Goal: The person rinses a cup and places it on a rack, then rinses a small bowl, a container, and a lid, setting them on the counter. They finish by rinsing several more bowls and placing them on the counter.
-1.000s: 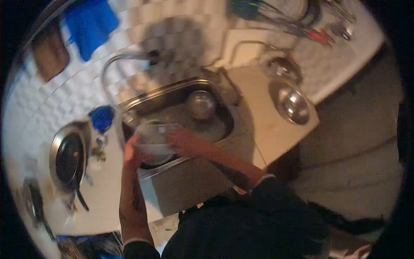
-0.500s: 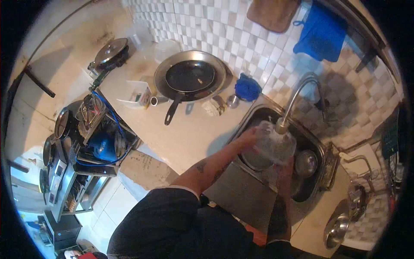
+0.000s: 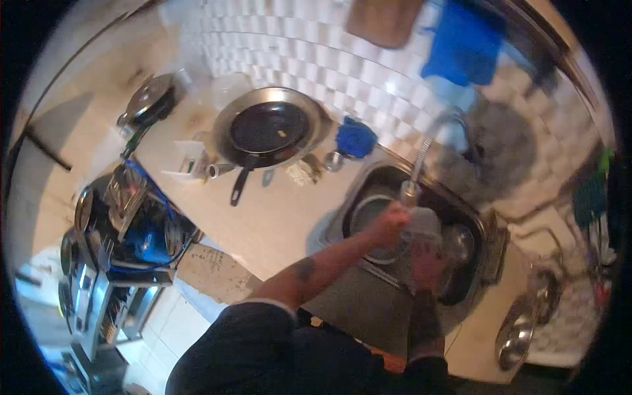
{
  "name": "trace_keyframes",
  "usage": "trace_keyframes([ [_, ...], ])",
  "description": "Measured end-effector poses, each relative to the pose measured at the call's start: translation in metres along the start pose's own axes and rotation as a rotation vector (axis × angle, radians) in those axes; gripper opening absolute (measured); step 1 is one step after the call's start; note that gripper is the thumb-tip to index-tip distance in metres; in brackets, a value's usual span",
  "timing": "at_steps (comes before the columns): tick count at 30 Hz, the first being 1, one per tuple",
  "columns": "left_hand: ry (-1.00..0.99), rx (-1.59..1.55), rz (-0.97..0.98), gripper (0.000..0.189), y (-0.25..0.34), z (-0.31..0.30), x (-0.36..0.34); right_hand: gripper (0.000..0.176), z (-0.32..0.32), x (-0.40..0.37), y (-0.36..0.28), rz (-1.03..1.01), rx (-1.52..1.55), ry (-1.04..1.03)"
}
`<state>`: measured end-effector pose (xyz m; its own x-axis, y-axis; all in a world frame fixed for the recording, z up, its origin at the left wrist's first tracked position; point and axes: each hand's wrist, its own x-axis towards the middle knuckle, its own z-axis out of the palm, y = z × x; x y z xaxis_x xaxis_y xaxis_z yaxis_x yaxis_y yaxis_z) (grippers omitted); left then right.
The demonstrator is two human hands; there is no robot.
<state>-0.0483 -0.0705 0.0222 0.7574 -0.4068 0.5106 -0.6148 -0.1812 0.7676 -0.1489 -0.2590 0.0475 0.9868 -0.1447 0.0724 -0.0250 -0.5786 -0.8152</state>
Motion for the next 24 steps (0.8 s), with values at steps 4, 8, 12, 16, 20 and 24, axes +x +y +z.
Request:
trace_keyframes([
  [4,-0.074,0.087,-0.212,0.021,0.025,-0.067,-0.062,0.046,0.015,0.028,-0.04,-0.053,0.076,-0.014],
  [8,0.032,0.253,-0.125,0.049,0.045,-0.083,-0.096,0.039,0.058,0.057,-0.023,-0.048,0.95,-0.218],
  [12,0.275,-0.057,-0.587,0.092,0.058,-0.069,-0.09,0.036,0.092,0.087,0.04,-0.197,1.064,-0.345],
  [16,0.281,0.333,-0.497,0.123,0.088,-0.068,-0.064,0.032,0.091,0.073,0.005,0.071,1.172,-0.08],
  [20,-0.255,0.408,-0.635,0.12,0.103,-0.125,-0.026,0.031,0.075,0.058,0.004,-0.267,0.477,-0.04],
  [24,-0.821,0.742,-0.083,0.107,0.121,-0.209,0.007,0.034,0.098,0.049,0.096,0.059,0.402,-0.146],
])
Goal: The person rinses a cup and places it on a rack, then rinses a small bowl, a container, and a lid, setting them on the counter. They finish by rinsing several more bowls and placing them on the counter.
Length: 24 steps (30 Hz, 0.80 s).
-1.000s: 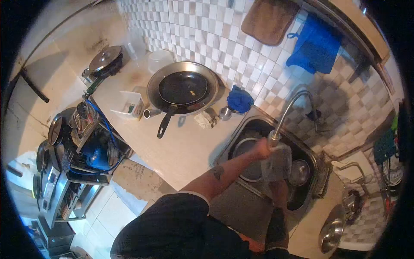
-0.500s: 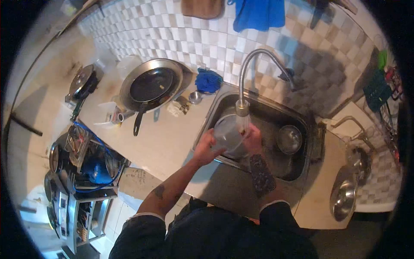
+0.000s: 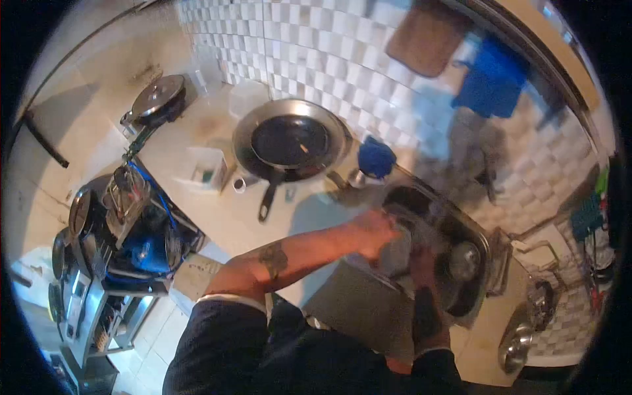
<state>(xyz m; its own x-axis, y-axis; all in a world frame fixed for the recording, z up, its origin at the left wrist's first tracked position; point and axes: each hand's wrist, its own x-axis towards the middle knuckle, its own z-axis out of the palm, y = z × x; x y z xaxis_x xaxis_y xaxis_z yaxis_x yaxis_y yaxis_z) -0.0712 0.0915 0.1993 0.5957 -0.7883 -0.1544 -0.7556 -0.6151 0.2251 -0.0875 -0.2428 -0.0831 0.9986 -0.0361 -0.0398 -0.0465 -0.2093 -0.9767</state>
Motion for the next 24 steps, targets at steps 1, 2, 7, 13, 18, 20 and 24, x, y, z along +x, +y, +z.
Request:
trace_keyframes([
  [1,0.06,0.033,0.099,0.105,-0.016,-0.016,-0.016,0.035,-0.012,0.001,0.031,-0.021,-0.124,-0.029],
  [2,0.116,0.057,0.197,0.103,-0.034,-0.03,-0.032,0.036,-0.023,0.002,0.059,-0.045,-0.247,-0.055],
  [7,0.503,-0.086,0.115,0.09,-0.223,-0.153,-0.138,0.029,0.092,-0.052,-0.098,0.099,-0.837,0.21],
  [13,0.727,0.229,-0.688,0.091,-0.491,-0.139,-0.196,0.025,0.141,-0.075,-0.11,0.211,-1.03,0.298],
  [18,0.444,0.182,-1.03,0.103,-0.587,-0.024,-0.173,0.035,0.142,-0.075,-0.095,0.313,-0.964,0.287],
  [20,0.387,0.168,-0.979,0.106,-0.632,-0.012,-0.178,0.046,0.149,-0.064,-0.113,0.488,-1.019,0.195],
  [24,0.268,0.196,-0.738,0.085,-0.661,-0.03,-0.187,0.056,0.166,-0.034,-0.174,0.747,-0.919,0.011],
])
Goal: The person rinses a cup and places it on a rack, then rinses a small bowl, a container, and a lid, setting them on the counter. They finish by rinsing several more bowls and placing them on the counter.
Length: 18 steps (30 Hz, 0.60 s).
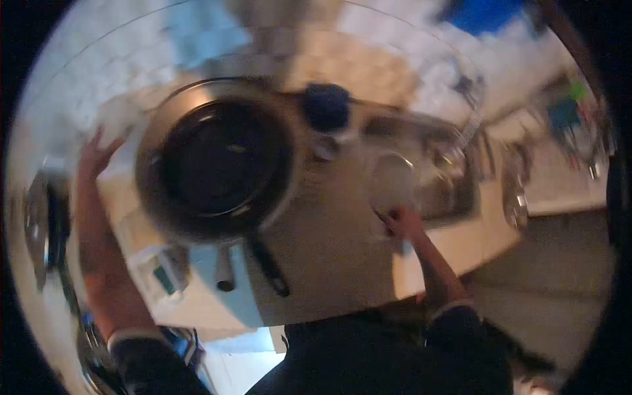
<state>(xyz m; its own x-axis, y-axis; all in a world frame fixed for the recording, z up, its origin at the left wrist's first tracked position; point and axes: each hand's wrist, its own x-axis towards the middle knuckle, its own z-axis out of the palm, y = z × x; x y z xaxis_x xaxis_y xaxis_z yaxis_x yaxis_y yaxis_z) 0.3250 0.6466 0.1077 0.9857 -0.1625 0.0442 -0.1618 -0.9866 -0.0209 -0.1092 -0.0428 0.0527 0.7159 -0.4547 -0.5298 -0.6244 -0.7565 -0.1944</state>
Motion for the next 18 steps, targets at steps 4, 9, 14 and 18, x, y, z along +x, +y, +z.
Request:
trace_keyframes([
  [4,0.371,0.162,-0.1,0.082,0.062,-0.026,-0.004,0.047,0.029,0.061,0.027,-0.292,-0.13,-0.048],
  [9,0.469,-0.104,0.344,0.067,0.2,-0.125,-0.064,0.037,-0.01,0.077,0.022,-0.52,-0.252,-0.157],
  [14,0.225,-0.614,0.613,0.037,0.387,-0.186,-0.165,0.038,-0.068,0.113,0.081,-0.698,0.081,0.215],
  [18,-0.087,-0.912,0.643,0.054,0.542,-0.143,-0.196,0.037,-0.037,0.189,0.118,-1.016,0.234,0.497],
])
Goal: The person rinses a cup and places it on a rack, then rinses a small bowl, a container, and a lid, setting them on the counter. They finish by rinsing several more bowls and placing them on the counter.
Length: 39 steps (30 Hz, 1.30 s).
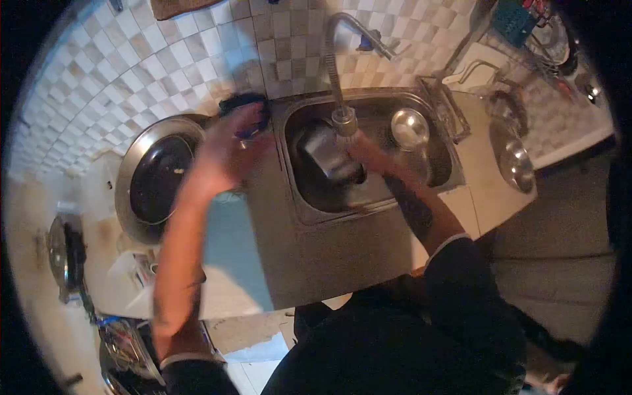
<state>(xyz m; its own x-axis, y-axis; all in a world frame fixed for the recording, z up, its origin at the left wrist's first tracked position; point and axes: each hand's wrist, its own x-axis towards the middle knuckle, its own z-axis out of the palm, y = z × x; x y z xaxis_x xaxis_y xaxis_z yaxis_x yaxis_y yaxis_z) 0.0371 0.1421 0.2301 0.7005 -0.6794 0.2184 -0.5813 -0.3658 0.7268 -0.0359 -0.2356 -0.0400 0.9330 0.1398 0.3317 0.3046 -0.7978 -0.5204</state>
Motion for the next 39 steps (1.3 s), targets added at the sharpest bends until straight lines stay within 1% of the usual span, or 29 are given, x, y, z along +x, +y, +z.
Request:
trace_keyframes([
  [1,0.109,-0.158,-0.02,0.058,-0.005,0.052,0.014,0.036,0.006,0.001,0.007,-0.111,-0.094,0.124],
  [2,0.146,-0.321,0.0,0.054,0.004,0.092,0.025,0.034,0.014,0.003,0.006,-0.275,-0.33,0.319],
  [3,0.183,-0.483,0.02,0.051,0.018,0.124,0.036,0.035,0.01,0.005,-0.002,-0.169,-0.245,0.354],
  [4,0.179,-0.447,-0.068,0.047,0.033,0.146,0.049,0.036,0.005,0.007,-0.01,-0.066,-0.156,0.396],
  [5,0.165,-0.412,-0.171,0.043,0.046,0.167,0.058,0.04,-0.03,0.007,-0.041,0.298,0.251,0.226],
  [6,0.32,-0.295,-0.254,0.027,0.054,0.186,0.069,0.044,-0.049,-0.002,-0.057,0.66,0.653,0.028],
  [9,0.38,-0.274,-0.231,0.026,0.046,0.203,0.081,0.062,-0.066,-0.034,-0.05,0.802,0.729,0.362],
  [10,0.398,-0.255,-0.139,0.028,0.046,0.2,0.083,0.064,-0.063,-0.044,-0.03,0.765,0.697,0.404],
  [11,0.473,0.013,-0.216,0.024,0.048,0.197,0.082,0.065,-0.048,-0.058,-0.005,0.729,0.663,0.436],
  [12,0.491,0.05,-0.285,0.023,0.04,0.202,0.086,0.067,-0.04,-0.066,0.011,0.688,0.632,0.463],
  [13,0.508,0.089,-0.352,0.023,0.032,0.207,0.091,0.064,-0.051,-0.071,0.004,0.724,0.694,0.421],
  [14,0.445,-0.115,-0.357,0.022,0.046,0.215,0.091,0.061,-0.07,-0.078,-0.016,0.765,0.757,0.378],
  [16,0.318,-0.523,-0.36,0.02,0.083,0.232,0.09,0.055,-0.072,-0.083,-0.014,0.842,0.955,0.317],
  [19,0.366,-0.271,-0.388,0.021,0.065,0.224,0.086,0.053,-0.067,-0.077,0.0,0.863,1.241,0.369],
  [20,0.362,-0.328,-0.318,0.02,0.071,0.22,0.086,0.057,-0.08,-0.08,-0.018,0.802,1.259,0.44],
  [22,0.323,-0.458,-0.367,0.021,0.102,0.219,0.076,0.06,-0.082,-0.081,-0.018,0.681,1.233,0.472],
  [23,0.307,-0.523,-0.397,0.022,0.115,0.217,0.07,0.059,-0.073,-0.081,-0.009,0.621,1.19,0.426],
  [25,0.331,-0.463,-0.449,0.022,0.098,0.215,0.06,0.055,-0.06,-0.083,-0.008,0.481,1.014,0.412],
  [26,0.356,-0.44,-0.46,0.024,0.094,0.215,0.055,0.052,-0.08,-0.086,-0.033,0.402,0.879,0.451],
  [27,0.379,-0.42,-0.47,0.027,0.088,0.215,0.05,0.048,-0.086,-0.082,-0.041,0.419,0.891,0.429],
  [28,0.361,-0.406,-0.498,0.041,0.078,0.215,0.045,0.045,-0.091,-0.078,-0.049,0.436,0.902,0.406],
  [30,0.355,-0.305,-0.352,0.057,0.062,0.219,0.036,0.04,-0.086,-0.07,-0.049,0.673,1.21,0.214],
  [32,0.333,-0.257,-0.385,0.072,0.056,0.222,0.024,0.035,-0.106,-0.072,-0.067,0.368,0.664,-0.077],
  [33,0.314,-0.258,-0.483,0.079,0.054,0.222,0.019,0.033,-0.113,-0.075,-0.076,0.213,0.387,-0.214],
  [34,0.301,-0.261,-0.582,0.086,0.052,0.222,0.011,0.027,-0.093,-0.076,-0.07,0.214,0.075,-0.419],
  [35,0.31,-0.204,-0.639,0.085,0.026,0.232,0.001,0.025,-0.095,-0.076,-0.073,0.046,0.004,-0.424],
  [36,0.319,-0.147,-0.701,0.084,-0.021,0.253,-0.013,0.022,-0.097,-0.08,-0.077,-0.124,-0.063,-0.431],
  [37,0.354,-0.194,-0.757,0.08,-0.03,0.26,-0.025,0.02,-0.096,-0.084,-0.08,-0.294,-0.124,-0.436],
  [39,0.447,-0.393,-0.851,0.07,-0.021,0.27,-0.043,0.023,-0.093,-0.084,-0.086,-0.397,-0.17,-0.392],
])
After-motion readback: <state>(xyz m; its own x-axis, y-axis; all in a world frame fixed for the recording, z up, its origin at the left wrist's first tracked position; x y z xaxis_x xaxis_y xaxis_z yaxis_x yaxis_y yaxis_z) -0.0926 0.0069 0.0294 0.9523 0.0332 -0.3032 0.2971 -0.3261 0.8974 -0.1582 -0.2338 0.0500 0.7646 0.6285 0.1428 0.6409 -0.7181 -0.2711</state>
